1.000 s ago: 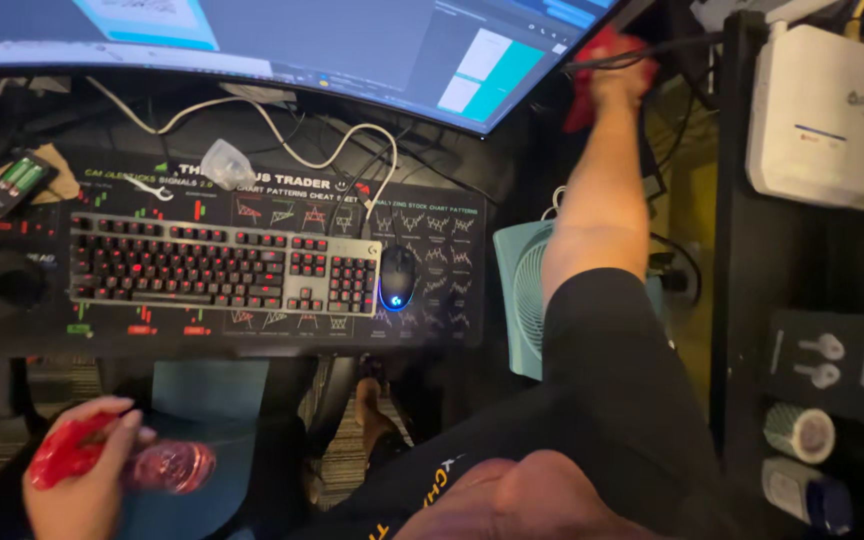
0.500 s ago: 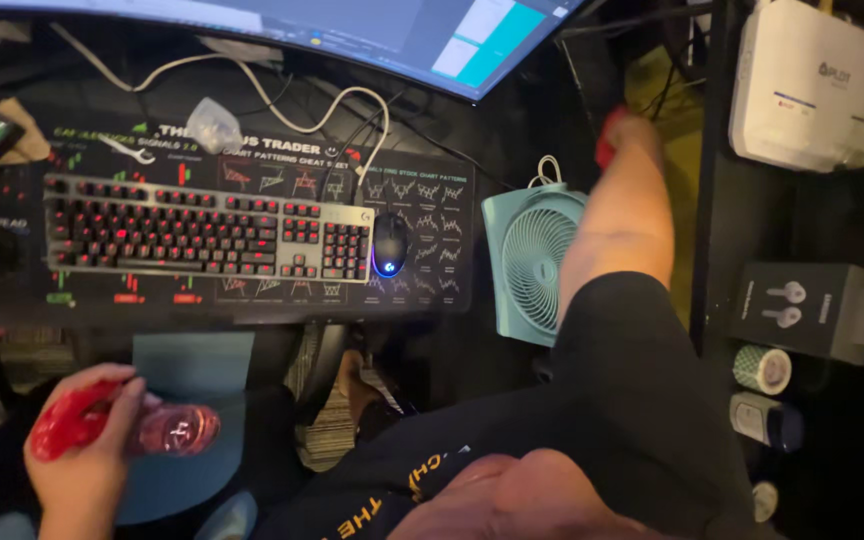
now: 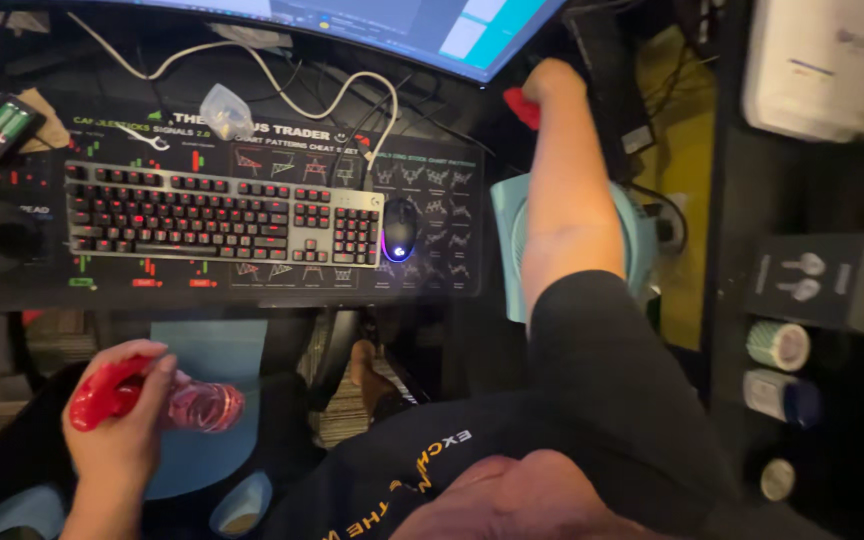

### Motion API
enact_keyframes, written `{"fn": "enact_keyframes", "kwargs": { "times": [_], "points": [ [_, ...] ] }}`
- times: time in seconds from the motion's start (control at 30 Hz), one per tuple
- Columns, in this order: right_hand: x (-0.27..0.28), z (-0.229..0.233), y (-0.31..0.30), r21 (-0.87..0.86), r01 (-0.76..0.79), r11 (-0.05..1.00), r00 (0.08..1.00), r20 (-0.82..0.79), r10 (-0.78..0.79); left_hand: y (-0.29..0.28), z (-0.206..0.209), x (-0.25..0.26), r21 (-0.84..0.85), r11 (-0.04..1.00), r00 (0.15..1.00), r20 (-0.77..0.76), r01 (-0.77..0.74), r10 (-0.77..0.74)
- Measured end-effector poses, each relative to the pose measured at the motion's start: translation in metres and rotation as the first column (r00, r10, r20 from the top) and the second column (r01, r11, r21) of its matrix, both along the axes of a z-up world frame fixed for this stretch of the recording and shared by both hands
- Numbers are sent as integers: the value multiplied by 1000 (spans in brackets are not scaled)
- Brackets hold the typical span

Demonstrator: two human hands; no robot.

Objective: The person wipes a desk surface, keyboard, mouse, and a small fan using a red cloth and a spray bottle. They move the fan aside to clean underneath, then wipe the monitor base and surrounding areas.

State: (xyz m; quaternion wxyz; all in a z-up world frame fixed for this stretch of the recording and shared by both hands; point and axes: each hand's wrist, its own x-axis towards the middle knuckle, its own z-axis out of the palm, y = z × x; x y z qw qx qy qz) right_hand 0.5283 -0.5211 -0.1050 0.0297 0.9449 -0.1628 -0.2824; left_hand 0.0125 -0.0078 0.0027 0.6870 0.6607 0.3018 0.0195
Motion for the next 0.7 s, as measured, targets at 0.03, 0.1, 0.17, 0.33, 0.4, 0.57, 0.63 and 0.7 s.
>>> {"fn": "enact_keyframes", "kwargs": {
  "times": [0.03, 0.1, 0.17, 0.33, 0.4, 0.57, 0.63, 0.7],
  "points": [
    [-12, -13, 4, 131, 152, 980, 982, 90, -164, -1, -3, 0, -9, 1000, 1000, 4, -5, 5],
    [-28, -39, 13, 269, 318, 909, 908, 190, -374, -1, -6, 1, -1, 1000, 1000, -9, -19, 19],
    [-45, -69, 21, 267, 384, 884, 854, 262, -450, -3, -9, 2, 28, 999, 998, -42, -35, 36],
    [-71, -133, 40, 245, 508, 826, 732, 383, -564, -2, -13, 5, 55, 997, 995, -90, -49, 54],
    [-76, -145, 45, 210, 484, 850, 772, 356, -527, -3, -15, 7, 33, 999, 994, -99, -37, 40],
    [-85, -159, 79, 172, 242, 955, 821, 488, -296, -4, -18, 7, -26, 998, 997, -65, -54, 52],
    [-100, -165, 82, 149, 118, 982, 791, 584, -183, -5, -19, 6, -19, 998, 995, -80, -59, 57],
    [-110, -174, 79, 138, -15, 990, 739, 669, -82, -5, -19, 3, 5, 999, 994, -94, -54, 54]
  ]
}}
